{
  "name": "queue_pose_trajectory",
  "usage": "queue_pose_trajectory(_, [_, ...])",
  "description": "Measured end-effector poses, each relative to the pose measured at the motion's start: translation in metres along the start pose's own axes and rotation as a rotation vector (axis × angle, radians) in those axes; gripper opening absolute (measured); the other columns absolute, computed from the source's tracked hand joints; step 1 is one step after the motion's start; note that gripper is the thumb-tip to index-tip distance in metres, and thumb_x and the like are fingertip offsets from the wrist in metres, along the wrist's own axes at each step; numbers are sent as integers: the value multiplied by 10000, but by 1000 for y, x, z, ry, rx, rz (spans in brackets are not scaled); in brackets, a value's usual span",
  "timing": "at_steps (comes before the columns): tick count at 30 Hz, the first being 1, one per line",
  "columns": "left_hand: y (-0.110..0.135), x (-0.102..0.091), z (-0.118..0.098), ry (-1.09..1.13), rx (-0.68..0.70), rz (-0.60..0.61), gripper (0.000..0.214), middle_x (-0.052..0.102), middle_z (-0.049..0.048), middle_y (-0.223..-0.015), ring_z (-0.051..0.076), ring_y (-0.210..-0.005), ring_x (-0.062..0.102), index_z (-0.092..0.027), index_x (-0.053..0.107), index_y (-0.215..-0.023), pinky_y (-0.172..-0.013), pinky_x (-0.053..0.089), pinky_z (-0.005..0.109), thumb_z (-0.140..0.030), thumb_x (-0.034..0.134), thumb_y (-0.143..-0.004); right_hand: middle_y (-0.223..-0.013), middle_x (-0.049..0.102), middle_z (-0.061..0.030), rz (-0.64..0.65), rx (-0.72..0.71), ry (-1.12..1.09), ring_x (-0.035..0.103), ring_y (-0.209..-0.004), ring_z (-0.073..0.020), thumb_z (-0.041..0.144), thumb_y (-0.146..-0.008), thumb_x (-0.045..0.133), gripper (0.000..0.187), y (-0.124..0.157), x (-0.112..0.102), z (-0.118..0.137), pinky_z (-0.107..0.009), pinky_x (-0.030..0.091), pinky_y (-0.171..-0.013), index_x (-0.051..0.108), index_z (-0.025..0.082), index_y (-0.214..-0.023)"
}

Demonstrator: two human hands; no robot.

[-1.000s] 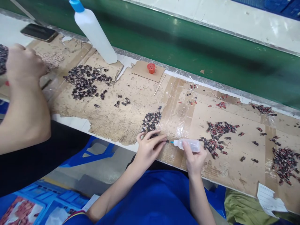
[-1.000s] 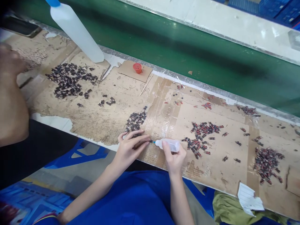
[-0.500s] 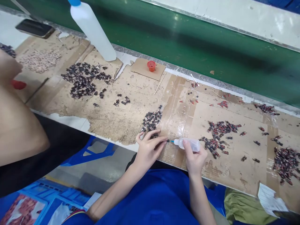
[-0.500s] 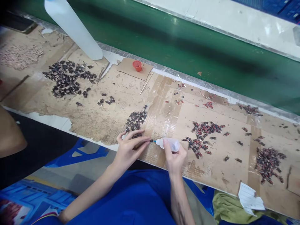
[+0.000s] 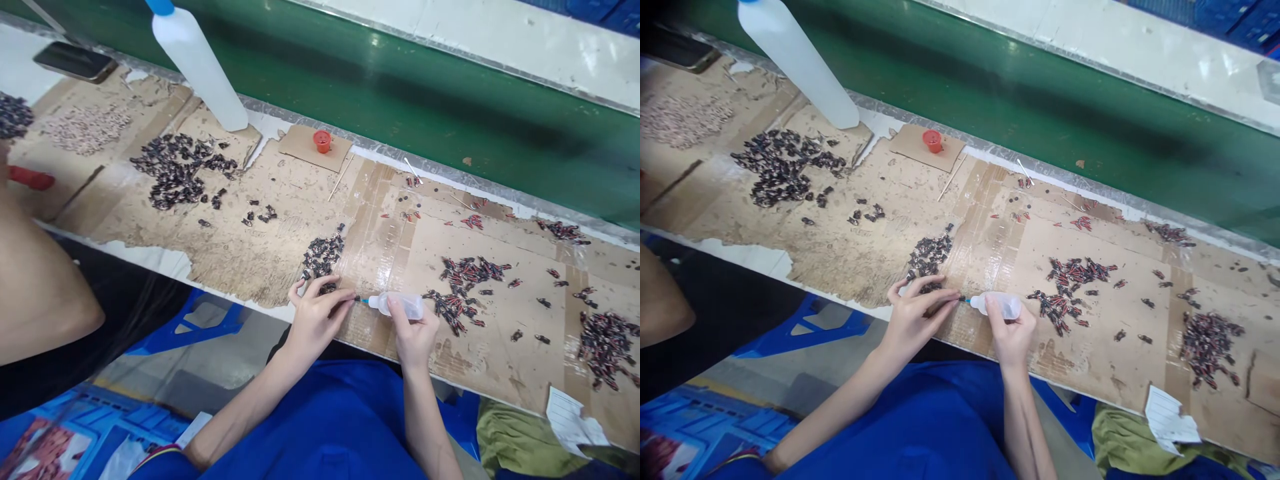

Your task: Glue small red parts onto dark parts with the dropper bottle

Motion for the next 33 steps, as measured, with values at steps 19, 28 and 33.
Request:
queue_pose_trajectory(19, [2, 6, -8, -17, 111, 68, 233, 741, 14, -876, 256, -1021, 564, -267, 692, -924, -882, 292, 430, -70, 579, -872, -1008, 746, -76, 282, -154, 138, 701, -971, -254, 330, -670, 765, 415, -30, 25, 24, -439, 500, -897, 392, 258, -840])
queue_pose_trajectory(28, [3, -14, 9, 255, 91, 129, 194, 699, 39, -920, 217, -936, 586, -250, 650, -972, -828, 446, 362, -170, 477, -936, -1078, 719, -52, 380, -602, 664, 566, -1066, -291, 99, -830, 540, 321, -124, -9, 64, -548, 391, -965, 697, 269, -1052])
queue_pose_trajectory(33, [3, -22, 0, 370, 107, 138, 164, 682, 43, -902, 197, -897, 616, -232, 630, -974, -801, 494, 324, -178, 479, -936, -796, 741, -40, 444, -655, 779, 583, -875, -267, 168, -773, 703, 109, -189, 22, 51, -497, 408, -884, 765, 247, -815])
Point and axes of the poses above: each hand's wrist, its own y-axis away from the middle knuckle, its own x-axis out of the palm, z = x × y, the point moved 7 cm from there along -y, towards the middle knuckle
